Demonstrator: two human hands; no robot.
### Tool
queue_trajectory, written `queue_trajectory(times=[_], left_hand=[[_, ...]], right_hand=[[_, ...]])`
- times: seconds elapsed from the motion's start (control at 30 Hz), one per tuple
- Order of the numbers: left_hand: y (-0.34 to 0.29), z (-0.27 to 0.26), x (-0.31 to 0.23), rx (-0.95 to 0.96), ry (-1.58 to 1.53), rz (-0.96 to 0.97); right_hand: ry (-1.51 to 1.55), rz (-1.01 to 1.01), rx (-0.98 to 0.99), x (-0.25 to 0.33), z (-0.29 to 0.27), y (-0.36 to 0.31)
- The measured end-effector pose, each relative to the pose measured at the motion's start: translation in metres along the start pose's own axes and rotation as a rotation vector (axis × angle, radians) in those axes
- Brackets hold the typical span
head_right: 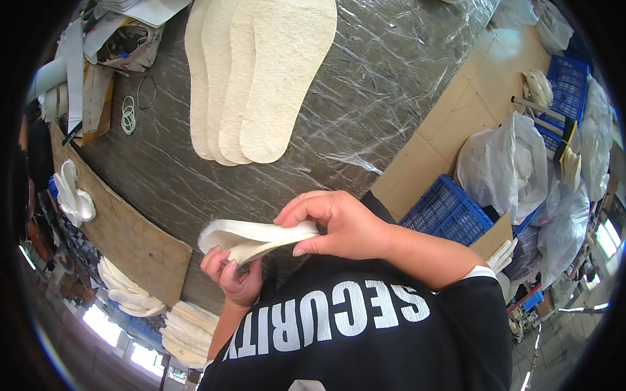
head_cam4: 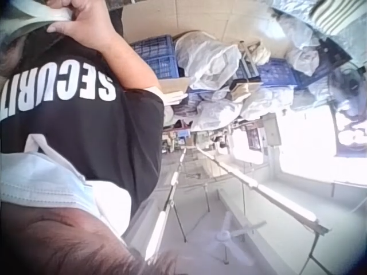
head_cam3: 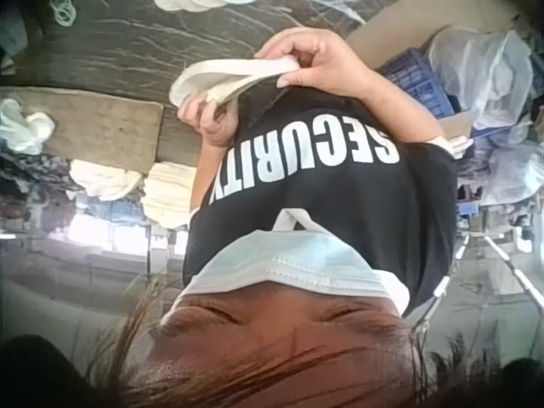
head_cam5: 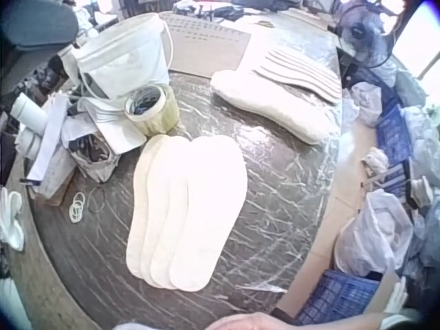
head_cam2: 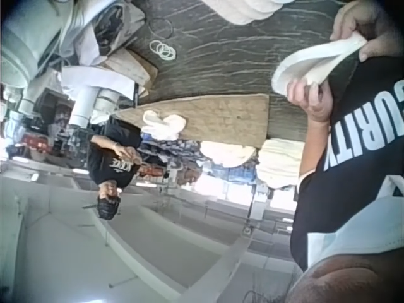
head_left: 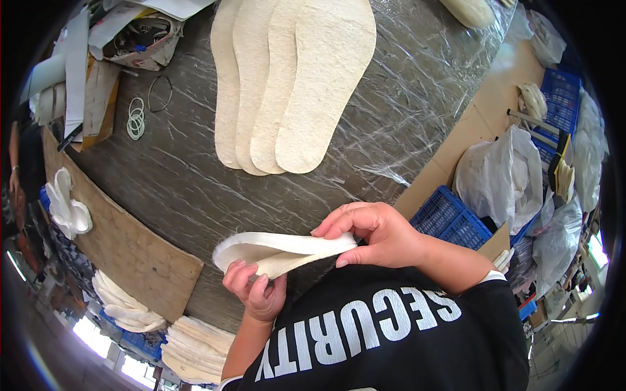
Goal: Sorting and pairing shoe insoles at a workstation.
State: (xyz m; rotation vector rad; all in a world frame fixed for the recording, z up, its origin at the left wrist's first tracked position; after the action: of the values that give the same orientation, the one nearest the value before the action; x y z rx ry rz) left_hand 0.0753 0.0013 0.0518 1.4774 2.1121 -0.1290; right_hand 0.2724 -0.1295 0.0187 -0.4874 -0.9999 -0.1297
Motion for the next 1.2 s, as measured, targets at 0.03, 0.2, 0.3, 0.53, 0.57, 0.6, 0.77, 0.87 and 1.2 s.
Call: queue_trajectory(times=[0.03, 0.2, 0.3, 0.53, 0.57, 0.6, 0.77, 0.87, 1.2], left_hand=[[0.0, 0.0, 0.0, -0.01, 0.004, 0.008], [0.002, 0.001, 0.002, -0.044, 0.008, 0.046], [0.004, -0.003, -0.003, -0.066, 0.056, 0.097], [0.011, -0.007, -0.007, -0.085, 0.184, -0.009], [0.018, -0.01, -0.01, -0.122, 0.169, -0.019], [0.021, -0.009, -0.013, -0.13, 0.171, -0.015], [0.023, 0.007, -0.023, -0.073, -0.012, -0.118], [0.022, 0.01, -0.025, -0.014, -0.184, -0.125], [0.09, -0.024, -0.031, -0.076, 0.049, 0.008]], right_hand=[[0.001, 0.0, -0.001, -0.001, 0.0, 0.0], [0.142, 0.0, 0.005, -0.003, 0.0, -0.001], [0.474, 0.24, 0.04, -0.005, 0.003, -0.001], [0.275, 0.158, -0.333, -0.011, -0.009, 0.006], [0.184, 0.038, -0.395, -0.012, -0.01, 0.003], [0.191, 0.045, -0.398, -0.015, -0.005, -0.001], [0.265, 0.029, -0.354, -0.039, 0.034, 0.004], [0.217, -0.045, -0.43, -0.029, 0.041, 0.02], [-0.091, -0.051, -0.419, -0.022, 0.036, 0.029]])
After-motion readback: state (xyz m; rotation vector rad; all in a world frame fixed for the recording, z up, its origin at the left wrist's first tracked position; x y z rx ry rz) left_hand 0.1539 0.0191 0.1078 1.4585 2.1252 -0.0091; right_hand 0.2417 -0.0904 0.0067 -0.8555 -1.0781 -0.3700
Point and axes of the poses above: each hand's wrist, its own y-axis towards the middle knuckle, its own z-axis out of the palm, x = y × z, the point moved 5 cm from there along y, towards the middle knuckle, and after that the axes turned 5 degrees about -x, right-handed, at the moved point
